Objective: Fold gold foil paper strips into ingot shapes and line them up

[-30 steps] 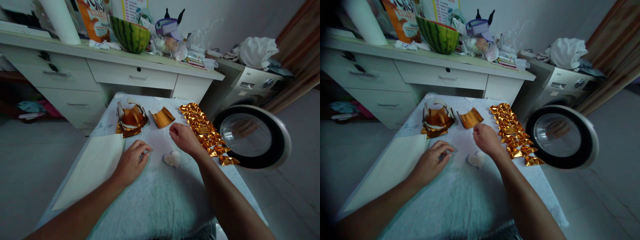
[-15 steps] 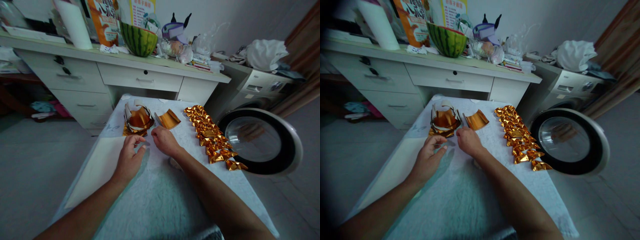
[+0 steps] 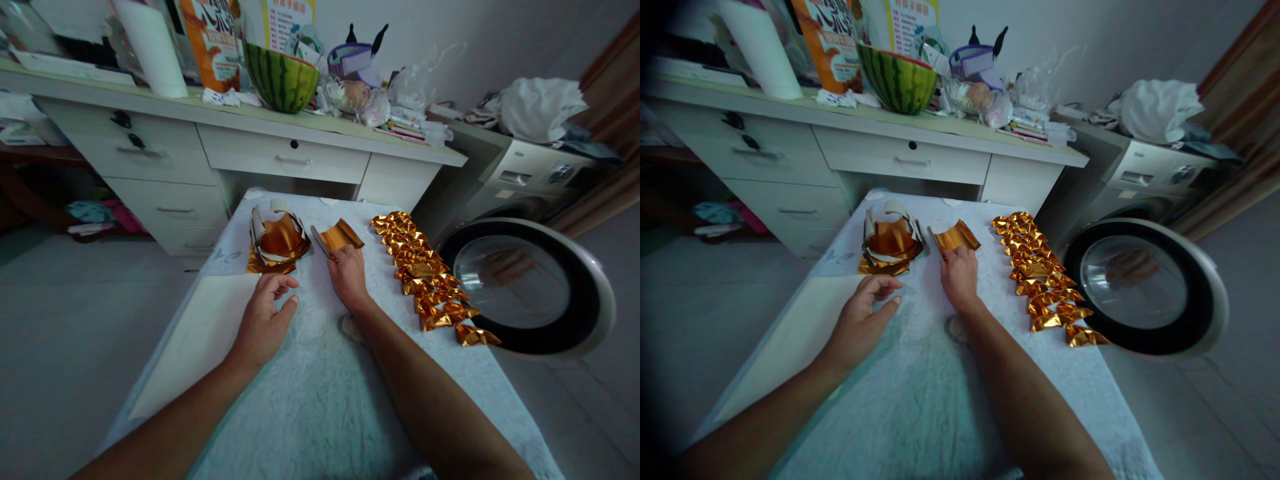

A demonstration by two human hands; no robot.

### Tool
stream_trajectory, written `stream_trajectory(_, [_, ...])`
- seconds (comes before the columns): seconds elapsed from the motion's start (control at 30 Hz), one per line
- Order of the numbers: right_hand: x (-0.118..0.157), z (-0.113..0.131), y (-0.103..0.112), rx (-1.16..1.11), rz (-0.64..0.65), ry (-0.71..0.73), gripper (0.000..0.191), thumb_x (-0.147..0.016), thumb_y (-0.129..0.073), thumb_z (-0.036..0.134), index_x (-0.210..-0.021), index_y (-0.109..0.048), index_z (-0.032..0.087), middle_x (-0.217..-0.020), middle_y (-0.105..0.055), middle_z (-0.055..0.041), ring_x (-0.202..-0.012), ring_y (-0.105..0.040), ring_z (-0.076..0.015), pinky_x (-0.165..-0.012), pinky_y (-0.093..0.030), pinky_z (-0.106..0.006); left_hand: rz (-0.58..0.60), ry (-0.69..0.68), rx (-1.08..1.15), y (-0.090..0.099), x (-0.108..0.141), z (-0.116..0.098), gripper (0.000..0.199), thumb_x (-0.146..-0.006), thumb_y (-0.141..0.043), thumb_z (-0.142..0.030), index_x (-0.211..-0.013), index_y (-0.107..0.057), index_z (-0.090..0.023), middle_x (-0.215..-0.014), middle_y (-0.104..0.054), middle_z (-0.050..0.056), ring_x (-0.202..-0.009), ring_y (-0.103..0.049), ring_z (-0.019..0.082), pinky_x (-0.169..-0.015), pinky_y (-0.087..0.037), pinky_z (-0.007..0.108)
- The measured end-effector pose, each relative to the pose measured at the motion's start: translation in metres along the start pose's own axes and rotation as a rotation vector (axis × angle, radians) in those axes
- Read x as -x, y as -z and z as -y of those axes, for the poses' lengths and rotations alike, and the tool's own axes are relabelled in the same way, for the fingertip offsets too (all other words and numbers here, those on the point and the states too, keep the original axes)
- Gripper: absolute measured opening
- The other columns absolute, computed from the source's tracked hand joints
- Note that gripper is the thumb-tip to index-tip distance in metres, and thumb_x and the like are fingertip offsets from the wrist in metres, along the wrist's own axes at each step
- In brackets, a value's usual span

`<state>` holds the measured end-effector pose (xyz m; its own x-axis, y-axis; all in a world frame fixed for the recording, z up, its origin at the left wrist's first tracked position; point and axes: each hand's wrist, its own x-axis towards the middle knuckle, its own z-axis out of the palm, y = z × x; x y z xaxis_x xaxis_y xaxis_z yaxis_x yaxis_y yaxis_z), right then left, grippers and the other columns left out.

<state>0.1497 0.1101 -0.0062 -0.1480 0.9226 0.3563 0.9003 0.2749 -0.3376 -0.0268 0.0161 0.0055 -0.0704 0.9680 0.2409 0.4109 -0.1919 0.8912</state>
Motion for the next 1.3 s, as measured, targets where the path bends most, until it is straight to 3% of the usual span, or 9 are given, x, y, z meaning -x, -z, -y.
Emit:
stream_trajectory(0.23, [-0.003,-0.001,-0.001,0.013,0.018,-0.012,0.028,-0.095,-0.047,0.022,-0.097,-0.075,0.018,-0.095,-0.065,-0.0106,-0.093,-0.052,-0.0242,-0.087,-0.038,-0.036,0.028,0.006,-0.007,0.000,0.000,-0.001,0.015,-0.083,-0.054,-0.022,-0.097,-0.058,-0.021,-0.101,-0.057,0.003,-0.095,-0.055,0.019,-0.089,-0.045,0.036])
stream_trajectory(0.5, [-0.001,0.002,-0.001,-0.058,-0.051,-0.012,0.020,-0.085,-0.052,0.017,-0.085,-0.072,0.016,-0.088,-0.066,-0.0087,-0.089,-0.054,-0.0228,-0.086,-0.040,-0.034,0.060,0.029,-0.016,0.000,0.001,-0.004,0.015,-0.083,-0.053,-0.022,-0.097,-0.058,-0.021,-0.101,-0.056,0.003,-0.093,-0.055,0.018,-0.084,-0.047,0.035])
stream_trajectory(0.7, [-0.001,-0.003,-0.006,-0.179,-0.079,0.003,0.037,-0.081,-0.046,0.007,-0.113,-0.065,0.011,-0.115,-0.066,-0.0131,-0.111,-0.055,-0.0228,-0.101,-0.038,-0.034,0.051,0.008,-0.019,-0.001,0.002,-0.002,0.015,-0.082,-0.053,-0.022,-0.096,-0.058,-0.022,-0.098,-0.056,0.003,-0.092,-0.055,0.018,-0.085,-0.046,0.035])
stream_trajectory(0.83, [-0.004,-0.004,-0.010,-0.198,0.009,0.036,0.040,-0.085,-0.050,0.010,-0.124,-0.059,0.010,-0.127,-0.063,-0.0142,-0.119,-0.055,-0.0209,-0.105,-0.038,-0.031,0.058,0.019,-0.013,-0.001,0.002,0.000,0.015,-0.083,-0.053,-0.024,-0.096,-0.058,-0.022,-0.099,-0.057,0.003,-0.093,-0.055,0.019,-0.085,-0.047,0.035])
stream_trajectory(1.03, [-0.008,-0.002,-0.011,-0.126,0.104,0.058,0.021,-0.089,-0.051,0.013,-0.100,-0.069,0.016,-0.110,-0.071,-0.0094,-0.104,-0.063,-0.0194,-0.093,-0.043,-0.026,0.064,0.035,-0.007,-0.001,0.002,-0.002,0.015,-0.082,-0.054,-0.024,-0.096,-0.059,-0.021,-0.098,-0.057,0.003,-0.090,-0.055,0.018,-0.084,-0.047,0.035])
stream_trajectory(1.3, [-0.009,-0.002,-0.007,-0.053,0.071,-0.044,0.028,-0.093,-0.043,0.015,-0.093,-0.071,0.016,-0.096,-0.074,-0.0113,-0.087,-0.066,-0.0214,-0.079,-0.044,-0.029,0.067,0.016,-0.003,-0.002,0.001,0.000,0.016,-0.081,-0.053,-0.024,-0.095,-0.059,-0.021,-0.094,-0.057,0.002,-0.087,-0.056,0.018,-0.082,-0.047,0.034])
